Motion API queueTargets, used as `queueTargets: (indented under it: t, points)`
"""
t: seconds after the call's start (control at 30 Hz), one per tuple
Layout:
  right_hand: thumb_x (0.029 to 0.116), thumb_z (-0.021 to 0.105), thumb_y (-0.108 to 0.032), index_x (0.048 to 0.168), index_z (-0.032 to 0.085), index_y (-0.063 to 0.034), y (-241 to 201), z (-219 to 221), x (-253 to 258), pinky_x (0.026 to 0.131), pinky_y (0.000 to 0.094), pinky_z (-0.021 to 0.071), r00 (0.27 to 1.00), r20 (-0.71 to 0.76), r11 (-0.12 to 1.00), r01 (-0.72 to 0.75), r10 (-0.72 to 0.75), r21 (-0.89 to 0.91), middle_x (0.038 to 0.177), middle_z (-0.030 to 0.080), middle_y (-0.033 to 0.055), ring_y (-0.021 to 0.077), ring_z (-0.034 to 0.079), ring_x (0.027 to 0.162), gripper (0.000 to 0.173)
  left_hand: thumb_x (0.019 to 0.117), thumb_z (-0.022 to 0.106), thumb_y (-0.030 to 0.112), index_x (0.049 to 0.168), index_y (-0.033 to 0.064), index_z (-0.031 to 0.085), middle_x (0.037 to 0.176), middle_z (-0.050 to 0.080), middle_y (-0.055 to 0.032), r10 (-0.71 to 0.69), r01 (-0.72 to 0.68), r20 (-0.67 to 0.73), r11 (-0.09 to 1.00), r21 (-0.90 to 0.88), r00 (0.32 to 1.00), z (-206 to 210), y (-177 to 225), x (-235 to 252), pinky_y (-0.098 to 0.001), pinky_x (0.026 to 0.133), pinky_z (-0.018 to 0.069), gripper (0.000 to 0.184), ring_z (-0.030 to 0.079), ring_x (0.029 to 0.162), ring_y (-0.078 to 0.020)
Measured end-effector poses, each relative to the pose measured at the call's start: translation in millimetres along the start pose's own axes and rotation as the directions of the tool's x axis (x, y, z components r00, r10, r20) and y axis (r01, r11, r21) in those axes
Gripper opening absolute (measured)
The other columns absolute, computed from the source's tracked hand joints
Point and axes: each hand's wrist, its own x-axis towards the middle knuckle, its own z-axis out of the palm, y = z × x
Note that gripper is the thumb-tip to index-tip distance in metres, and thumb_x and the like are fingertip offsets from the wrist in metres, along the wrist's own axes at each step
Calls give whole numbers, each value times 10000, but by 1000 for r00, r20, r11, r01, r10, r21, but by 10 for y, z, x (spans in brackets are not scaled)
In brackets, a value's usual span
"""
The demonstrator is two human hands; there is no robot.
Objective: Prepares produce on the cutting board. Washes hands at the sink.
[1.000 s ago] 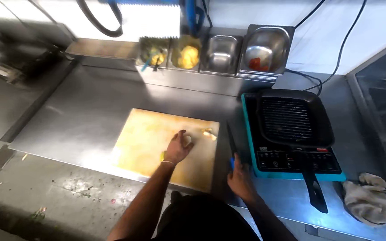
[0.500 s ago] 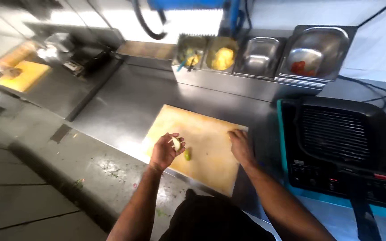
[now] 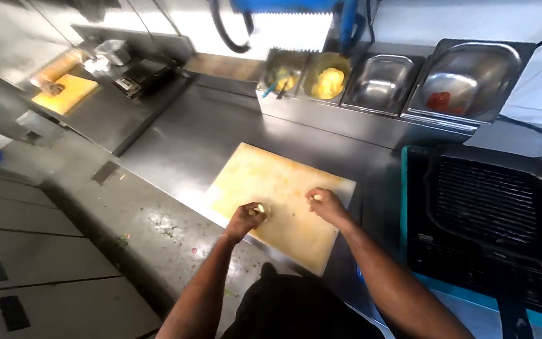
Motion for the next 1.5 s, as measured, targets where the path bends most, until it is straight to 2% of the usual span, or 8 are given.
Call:
queueTargets:
  t: [0.17, 0.37, 0.57, 0.7, 0.8, 1.13, 1.27, 1.5]
  points:
    - [989, 683, -171, 1175, 708, -21, -79, 320, -71, 980, 535, 532, 984, 131, 960, 147, -118, -238, 1137, 700, 197, 341, 677, 1087, 240, 916, 684, 51, 1413, 122, 582, 815, 654, -46, 83, -81, 1, 975, -209, 997, 128, -44, -397, -250, 582, 498, 513, 553, 608, -91]
    - [980, 642, -73, 1033, 715, 4, -4, 586, -65, 860, 517, 576, 946, 154, 794, 323, -285, -516, 1038, 673, 204, 360, 687, 983, 119, 900, 701, 80, 1394, 149, 607, 872, 665, -70, 95, -125, -107, 941, -314, 990, 386, -238, -825, -247, 562, 493, 508, 561, 619, -108]
    - [961, 618, -49, 1094, 677, 25, -238, 641, -166, 872, 566, 560, 977, 200, 726, 194, -79, -660, 1137, 643, 256, 425, 661, 1056, 163, 907, 711, 78, 1302, 99, 625, 930, 681, -84, 21, -110, -194, 880, -462, 981, 697, -460, -1322, -275, 618, 544, 405, 613, 677, -133]
    - [1005, 623, -146, 1077, 706, 16, -293, 523, -815, 754, 582, 553, 963, 227, 932, 212, -148, -293, 950, 700, 235, 389, 693, 859, 196, 907, 676, 45, 1272, 84, 614, 995, 684, -88, -15, -106, -209, 825, -555, 978, 961, -490, -1498, -309, 673, 585, 372, 654, 735, -158]
    - [963, 732, -254, 1090, 755, -82, -114, 535, -1335, 670, 423, 600, 913, 364, 981, 192, -187, 20, 871, 733, 85, 201, 686, 693, 215, 920, 688, 74, 1410, 93, 568, 994, 690, -99, 36, -124, -193, 877, -464, 981, 1208, -520, -1650, -314, 668, 582, 504, 651, 725, -158]
    - [929, 753, -150, 1068, 752, -20, 530, 122, -2662, 701, 365, 603, 940, 338, 999, 47, -46, 5, 873, 737, 104, 173, 694, 712, 190, 878, 723, 167, 1354, 100, 640, 982, 734, -65, 120, -154, -177, 969, -192, 977, 2380, -621, -2392, -367, 677, 609, 488, 689, 723, -163]
    - [954, 718, -132, 1090, 734, 12, 880, -247, -3164, 663, 273, 550, 946, 325, 991, -41, -3, 128, 861, 715, 88, 98, 632, 687, 199, 860, 701, 199, 1361, 33, 618, 931, 732, -60, 173, -201, -124, 943, -266, 977, 2943, -523, -2634, -315, 611, 583, 534, 666, 671, -143]
    - [968, 682, -125, 1085, 740, 26, 1146, -927, -3801, 738, 306, 581, 961, 253, 986, 73, -109, 146, 905, 735, 111, 121, 674, 740, 200, 870, 680, 163, 1349, -24, 599, 913, 736, -22, 285, -317, -167, 925, -208, 944, 3709, -129, -2987, -244, 548, 568, 521, 639, 604, -65]
